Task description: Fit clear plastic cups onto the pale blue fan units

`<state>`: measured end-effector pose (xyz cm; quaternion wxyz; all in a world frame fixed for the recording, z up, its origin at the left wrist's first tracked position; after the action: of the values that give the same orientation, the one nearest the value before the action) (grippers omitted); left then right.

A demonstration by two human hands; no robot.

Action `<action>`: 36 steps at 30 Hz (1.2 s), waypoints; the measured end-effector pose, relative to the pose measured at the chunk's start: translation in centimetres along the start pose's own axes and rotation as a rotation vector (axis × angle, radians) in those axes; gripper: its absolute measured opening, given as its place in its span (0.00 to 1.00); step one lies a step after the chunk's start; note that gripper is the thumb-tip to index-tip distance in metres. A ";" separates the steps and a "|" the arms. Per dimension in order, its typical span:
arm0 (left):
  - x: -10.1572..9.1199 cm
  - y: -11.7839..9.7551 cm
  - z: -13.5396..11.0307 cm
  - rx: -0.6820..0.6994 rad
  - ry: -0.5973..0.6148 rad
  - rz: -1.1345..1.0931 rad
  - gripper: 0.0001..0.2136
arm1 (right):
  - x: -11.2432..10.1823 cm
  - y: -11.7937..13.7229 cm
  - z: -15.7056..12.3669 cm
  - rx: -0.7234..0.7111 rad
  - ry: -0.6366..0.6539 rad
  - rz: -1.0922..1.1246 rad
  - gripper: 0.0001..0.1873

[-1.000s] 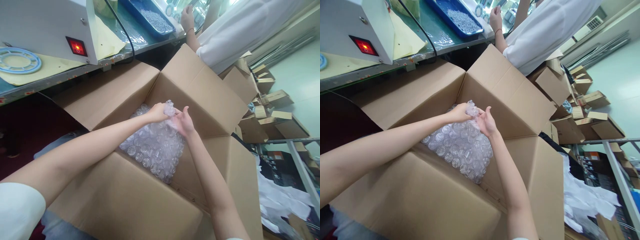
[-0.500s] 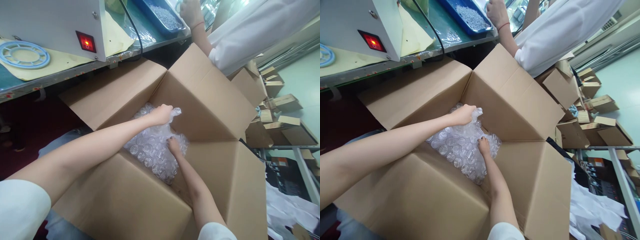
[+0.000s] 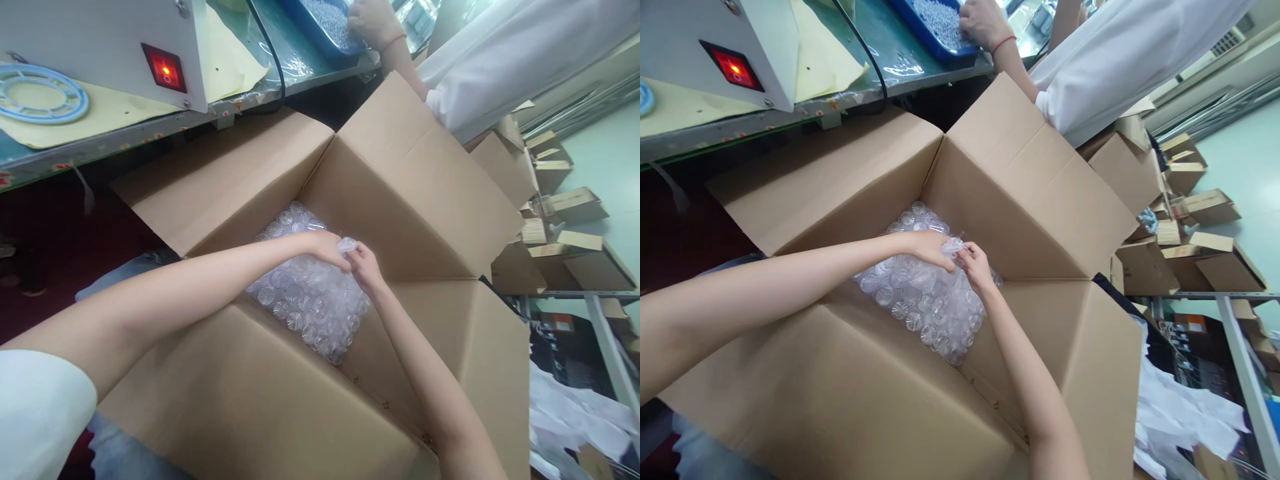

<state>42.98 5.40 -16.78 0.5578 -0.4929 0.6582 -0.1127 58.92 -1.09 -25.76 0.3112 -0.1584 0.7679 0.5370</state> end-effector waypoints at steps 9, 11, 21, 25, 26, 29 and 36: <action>-4.1 2.1 0.0 -0.105 -0.323 0.052 0.10 | 6.8 -2.4 -0.3 0.133 0.223 -0.389 0.15; -4.4 1.8 -0.2 -0.081 -0.320 0.054 0.09 | 8.5 -3.7 -0.9 0.163 0.233 -0.502 0.16; -2.7 -1.3 -3.0 0.005 -0.203 0.125 0.15 | 5.8 -4.3 -0.6 0.068 0.143 -0.507 0.13; -0.9 -0.6 -2.4 -0.028 -0.083 0.156 0.16 | 3.5 -1.2 -1.0 -0.014 0.035 -0.317 0.12; -0.3 -0.4 -2.1 -0.036 -0.051 0.161 0.15 | 3.1 -0.1 -1.2 -0.036 0.018 -0.265 0.12; 0.9 -0.4 -1.7 -0.049 -0.006 0.159 0.13 | 2.6 3.3 -1.6 -0.098 0.000 -0.123 0.12; -0.9 0.9 -1.0 -0.121 -0.130 0.109 0.09 | 4.0 2.4 -1.3 0.003 0.056 -0.048 0.16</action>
<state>41.54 6.15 -16.51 0.5737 -0.4956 0.6521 -0.0101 54.11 -1.02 -26.33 0.3028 -0.1913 0.7731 0.5234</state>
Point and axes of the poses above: each hand's wrist, its own z-axis towards the middle knuckle, its own x-axis out of the palm, y = z × x, the point moved 7 cm from there along z, towards the middle knuckle, and after that the axes turned 4 degrees about y, right-handed, at the moved point
